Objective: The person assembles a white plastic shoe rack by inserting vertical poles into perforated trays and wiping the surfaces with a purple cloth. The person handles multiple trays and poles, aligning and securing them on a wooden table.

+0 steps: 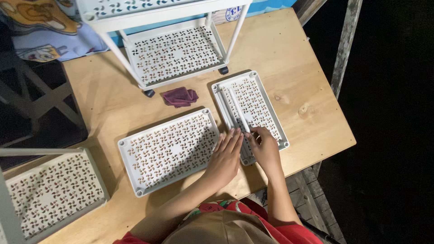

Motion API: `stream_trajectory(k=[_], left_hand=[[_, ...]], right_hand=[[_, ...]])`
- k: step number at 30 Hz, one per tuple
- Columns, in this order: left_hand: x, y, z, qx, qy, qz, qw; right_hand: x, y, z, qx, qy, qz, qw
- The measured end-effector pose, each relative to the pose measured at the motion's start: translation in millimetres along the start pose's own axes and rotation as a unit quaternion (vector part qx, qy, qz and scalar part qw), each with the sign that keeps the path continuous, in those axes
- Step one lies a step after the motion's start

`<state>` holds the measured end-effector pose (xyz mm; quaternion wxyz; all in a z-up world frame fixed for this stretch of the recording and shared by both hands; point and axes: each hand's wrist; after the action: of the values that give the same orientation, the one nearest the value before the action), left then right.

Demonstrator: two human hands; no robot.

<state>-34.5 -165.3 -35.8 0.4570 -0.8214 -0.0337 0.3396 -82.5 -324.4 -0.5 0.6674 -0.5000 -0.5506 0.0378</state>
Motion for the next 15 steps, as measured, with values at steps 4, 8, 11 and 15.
stream_trajectory(k=[4, 8, 11, 15], left_hand=[[2, 14, -9, 0.013, -0.005, 0.006, 1.0], [6, 16, -17, 0.024, -0.023, 0.008, 0.999], [12, 12, -21, 0.024, -0.037, 0.019, 0.999], [28, -1, -27, -0.026, -0.024, -0.03, 0.999]], right_hand=[[-11, 12, -7, -0.001, 0.014, 0.004, 1.0], [-17, 21, -15, -0.001, 0.006, 0.017, 1.0], [-15, 26, -22, 0.021, 0.022, 0.047, 0.998], [0, 29, -32, 0.014, 0.014, 0.038, 0.999]])
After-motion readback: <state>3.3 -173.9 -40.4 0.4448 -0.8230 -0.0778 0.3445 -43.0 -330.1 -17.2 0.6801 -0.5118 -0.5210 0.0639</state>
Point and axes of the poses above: each hand's wrist, its own z-axis away from the middle knuckle, its own y-axis out of the palm, x = y × z, and after that the axes turned 8 degrees about -x, right-handed
